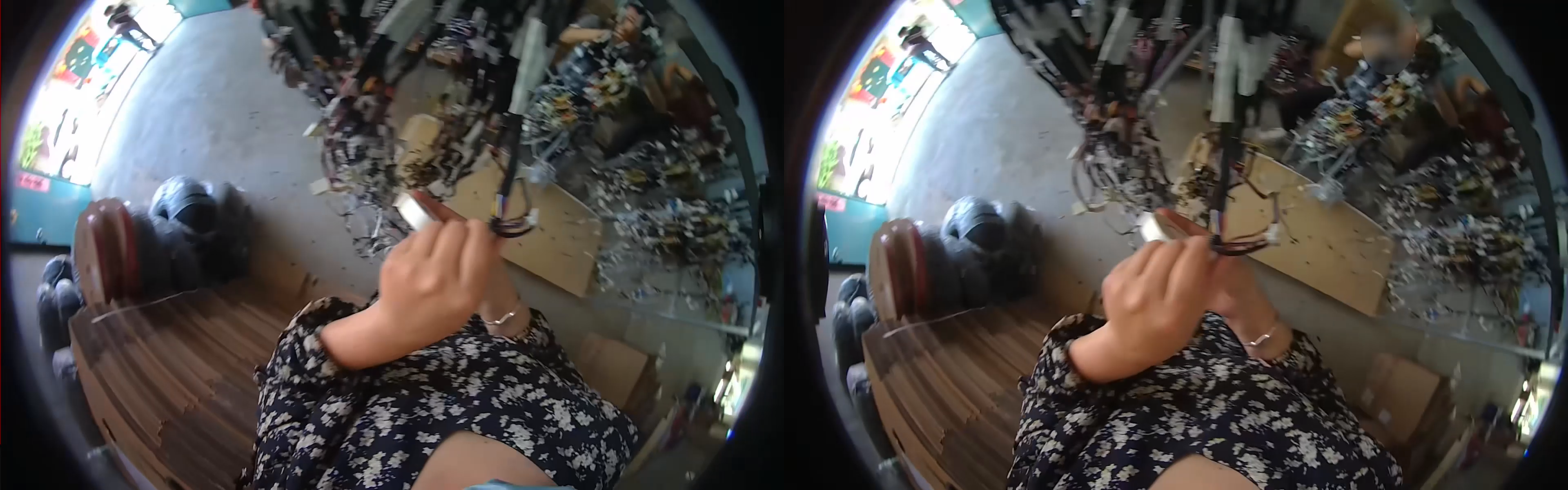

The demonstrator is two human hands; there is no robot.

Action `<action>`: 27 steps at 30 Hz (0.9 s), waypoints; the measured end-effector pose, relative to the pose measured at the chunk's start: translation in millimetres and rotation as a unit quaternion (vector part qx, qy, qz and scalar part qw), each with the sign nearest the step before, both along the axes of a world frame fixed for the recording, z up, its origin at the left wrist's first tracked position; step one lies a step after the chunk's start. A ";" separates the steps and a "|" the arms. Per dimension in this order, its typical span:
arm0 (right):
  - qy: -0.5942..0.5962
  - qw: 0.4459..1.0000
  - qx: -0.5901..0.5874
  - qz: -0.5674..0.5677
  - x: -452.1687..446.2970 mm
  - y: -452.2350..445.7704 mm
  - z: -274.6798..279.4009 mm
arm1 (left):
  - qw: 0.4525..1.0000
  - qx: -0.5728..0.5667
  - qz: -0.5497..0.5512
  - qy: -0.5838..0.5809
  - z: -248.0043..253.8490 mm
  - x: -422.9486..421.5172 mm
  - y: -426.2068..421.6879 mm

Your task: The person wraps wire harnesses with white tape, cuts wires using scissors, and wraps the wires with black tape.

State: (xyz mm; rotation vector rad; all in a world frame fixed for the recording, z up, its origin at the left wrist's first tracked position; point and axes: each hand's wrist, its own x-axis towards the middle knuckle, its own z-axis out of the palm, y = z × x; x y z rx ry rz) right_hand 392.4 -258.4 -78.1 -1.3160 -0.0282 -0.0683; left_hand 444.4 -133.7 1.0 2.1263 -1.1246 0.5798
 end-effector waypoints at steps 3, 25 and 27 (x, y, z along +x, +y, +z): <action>0.103 0.902 0.415 0.053 32.8 10.9 6.6 | 0.992 -0.035 -0.019 0.117 9.9 -4.5 14.6; 0.104 0.950 0.281 0.090 55.9 -8.6 23.1 | 0.832 -0.268 0.075 0.480 8.4 26.4 39.0; 0.109 0.951 0.271 0.102 54.7 -6.6 22.1 | 0.852 -0.246 0.090 0.454 5.2 29.8 39.2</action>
